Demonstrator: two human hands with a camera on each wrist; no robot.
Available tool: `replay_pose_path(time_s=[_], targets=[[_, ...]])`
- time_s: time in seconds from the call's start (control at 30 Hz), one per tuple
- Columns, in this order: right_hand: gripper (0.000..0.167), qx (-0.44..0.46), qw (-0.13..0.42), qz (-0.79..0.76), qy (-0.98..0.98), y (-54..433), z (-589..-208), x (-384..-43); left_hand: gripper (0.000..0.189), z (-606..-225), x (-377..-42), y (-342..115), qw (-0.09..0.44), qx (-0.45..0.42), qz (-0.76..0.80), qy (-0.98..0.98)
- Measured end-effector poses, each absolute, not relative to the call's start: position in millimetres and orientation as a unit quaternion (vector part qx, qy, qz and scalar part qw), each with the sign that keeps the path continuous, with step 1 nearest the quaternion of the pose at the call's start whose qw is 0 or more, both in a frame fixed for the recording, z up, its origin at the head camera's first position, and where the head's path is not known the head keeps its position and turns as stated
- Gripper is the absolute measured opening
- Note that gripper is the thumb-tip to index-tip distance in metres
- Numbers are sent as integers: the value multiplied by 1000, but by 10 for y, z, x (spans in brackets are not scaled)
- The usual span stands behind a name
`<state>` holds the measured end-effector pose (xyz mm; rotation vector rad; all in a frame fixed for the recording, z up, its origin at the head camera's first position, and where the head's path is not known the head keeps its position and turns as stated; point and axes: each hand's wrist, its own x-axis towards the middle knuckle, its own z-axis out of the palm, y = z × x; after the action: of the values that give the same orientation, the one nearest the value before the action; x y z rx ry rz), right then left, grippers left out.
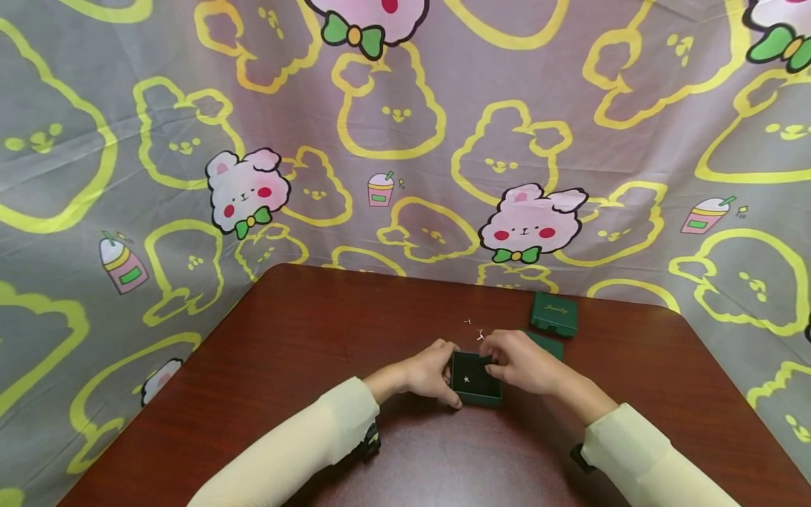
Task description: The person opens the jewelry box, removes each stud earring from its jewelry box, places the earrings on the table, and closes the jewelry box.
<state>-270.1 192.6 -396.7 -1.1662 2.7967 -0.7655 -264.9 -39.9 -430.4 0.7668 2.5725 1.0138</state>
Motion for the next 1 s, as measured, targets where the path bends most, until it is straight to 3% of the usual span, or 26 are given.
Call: replay_pose_path(time_s=[1.0], targets=[[20, -397, 36, -244, 884, 1770, -4067, -2615, 75, -4326, -2664, -404, 141, 268, 346, 888]])
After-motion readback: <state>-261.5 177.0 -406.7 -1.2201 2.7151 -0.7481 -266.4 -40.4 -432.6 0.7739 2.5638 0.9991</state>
